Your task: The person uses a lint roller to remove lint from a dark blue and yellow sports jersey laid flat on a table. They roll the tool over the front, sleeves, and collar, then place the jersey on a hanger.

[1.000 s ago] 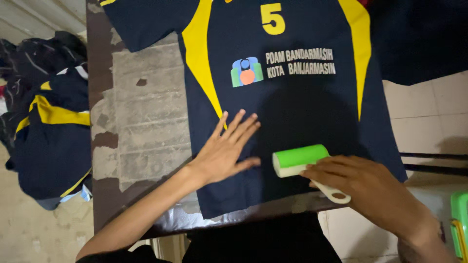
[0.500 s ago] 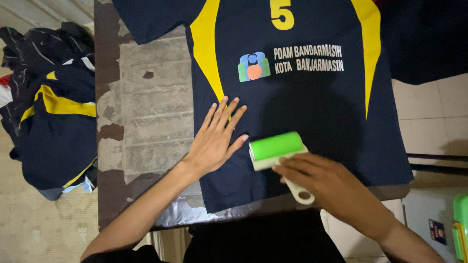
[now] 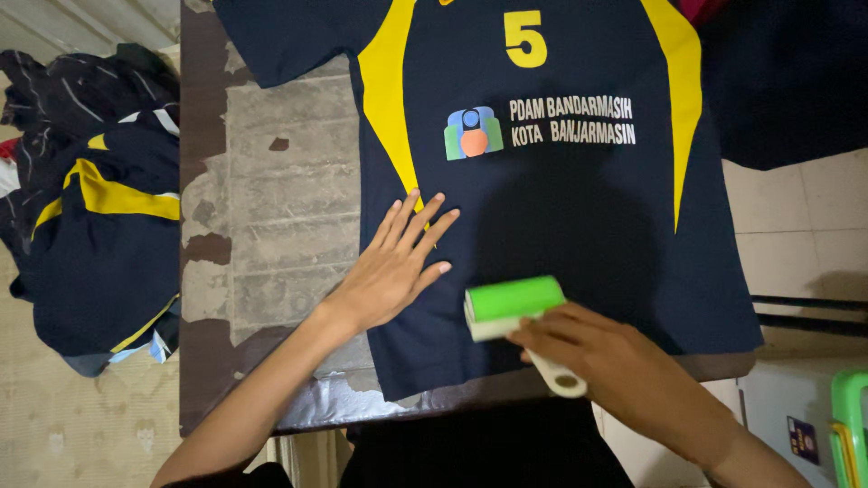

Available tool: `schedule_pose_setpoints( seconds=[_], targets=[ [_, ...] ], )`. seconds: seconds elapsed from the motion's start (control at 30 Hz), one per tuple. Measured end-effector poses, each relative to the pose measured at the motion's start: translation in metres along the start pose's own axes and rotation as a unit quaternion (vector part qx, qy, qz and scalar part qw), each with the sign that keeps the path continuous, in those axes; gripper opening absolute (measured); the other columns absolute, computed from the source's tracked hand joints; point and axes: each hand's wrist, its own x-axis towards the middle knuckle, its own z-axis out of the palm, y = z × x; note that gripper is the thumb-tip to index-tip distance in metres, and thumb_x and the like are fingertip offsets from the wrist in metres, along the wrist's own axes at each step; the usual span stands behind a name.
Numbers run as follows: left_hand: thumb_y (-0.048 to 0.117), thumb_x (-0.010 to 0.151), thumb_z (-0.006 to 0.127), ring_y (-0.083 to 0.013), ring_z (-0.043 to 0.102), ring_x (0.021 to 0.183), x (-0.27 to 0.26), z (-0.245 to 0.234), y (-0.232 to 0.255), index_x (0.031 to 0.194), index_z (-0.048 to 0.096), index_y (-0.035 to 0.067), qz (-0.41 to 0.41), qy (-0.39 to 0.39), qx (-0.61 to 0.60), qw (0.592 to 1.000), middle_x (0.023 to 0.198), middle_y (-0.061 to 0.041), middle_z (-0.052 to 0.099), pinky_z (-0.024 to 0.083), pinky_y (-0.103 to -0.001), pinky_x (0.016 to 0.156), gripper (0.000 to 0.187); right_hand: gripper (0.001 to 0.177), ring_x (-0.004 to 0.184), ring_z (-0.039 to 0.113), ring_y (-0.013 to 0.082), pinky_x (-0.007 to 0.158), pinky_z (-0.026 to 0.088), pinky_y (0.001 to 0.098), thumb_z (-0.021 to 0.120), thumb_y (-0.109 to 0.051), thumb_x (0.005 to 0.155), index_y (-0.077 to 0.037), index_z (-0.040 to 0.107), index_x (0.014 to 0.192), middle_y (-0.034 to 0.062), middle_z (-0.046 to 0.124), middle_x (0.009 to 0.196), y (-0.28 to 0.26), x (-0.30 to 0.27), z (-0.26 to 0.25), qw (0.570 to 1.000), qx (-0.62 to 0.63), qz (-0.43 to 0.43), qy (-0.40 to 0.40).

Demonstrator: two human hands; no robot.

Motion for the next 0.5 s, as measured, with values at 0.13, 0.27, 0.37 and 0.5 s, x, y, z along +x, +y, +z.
schedule_pose_setpoints(
  seconds=[0.13, 0.27, 0.37, 0.5],
  targets=[
    [0.028, 0.102, 0.055, -0.0400, 0.021, 0.156, 0.003, -0.005, 0.003, 0.155, 0.040, 0.009, -0.009, 0.007, -0.029, 1.000, 0.164, -0.018, 0.032, 0.017, -0.052, 0.127, 0.058, 0.076, 0.126, 0.063, 0.0203, 0.103, 0.054, 0.0322, 0.066, 0.010, 0.076, -0.024, 0.063, 0.143, 0.0013, 0.066, 0.139, -0.009, -0.012, -0.003, 0.995, 0.088, 0.002, -0.049],
    [0.024, 0.103, 0.056, -0.0352, 0.023, 0.158, 0.006, -0.003, 0.011, 0.155, 0.040, 0.010, 0.009, 0.008, -0.022, 1.000, 0.163, -0.015, 0.036, 0.019, -0.050, 0.130, 0.056, 0.084, 0.119, 0.063, 0.0245, 0.097, 0.053, 0.0348, 0.065, 0.015, 0.069, -0.023, 0.061, 0.145, 0.0062, 0.065, 0.133, -0.009, 0.002, 0.000, 0.999, 0.023, 0.030, -0.001],
    [0.027, 0.103, 0.056, -0.0372, 0.023, 0.156, 0.005, -0.001, 0.012, 0.157, 0.034, 0.005, 0.000, 0.025, -0.028, 0.999, 0.162, -0.019, 0.034, 0.019, -0.050, 0.128, 0.062, 0.084, 0.121, 0.063, 0.0285, 0.101, 0.052, 0.0374, 0.068, 0.005, 0.060, -0.016, 0.062, 0.141, 0.0084, 0.066, 0.130, 0.001, 0.019, -0.004, 0.992, -0.019, -0.044, 0.118],
    [0.035, 0.101, 0.058, -0.0411, 0.022, 0.154, 0.003, 0.000, 0.010, 0.159, 0.025, 0.000, -0.037, 0.026, -0.018, 0.999, 0.161, -0.024, 0.031, 0.018, -0.051, 0.126, 0.075, 0.070, 0.120, 0.065, 0.0265, 0.100, 0.053, 0.0364, 0.068, 0.013, 0.070, -0.013, 0.063, 0.135, 0.0075, 0.068, 0.126, -0.002, 0.033, -0.008, 0.985, -0.019, -0.036, 0.168]
  ],
)
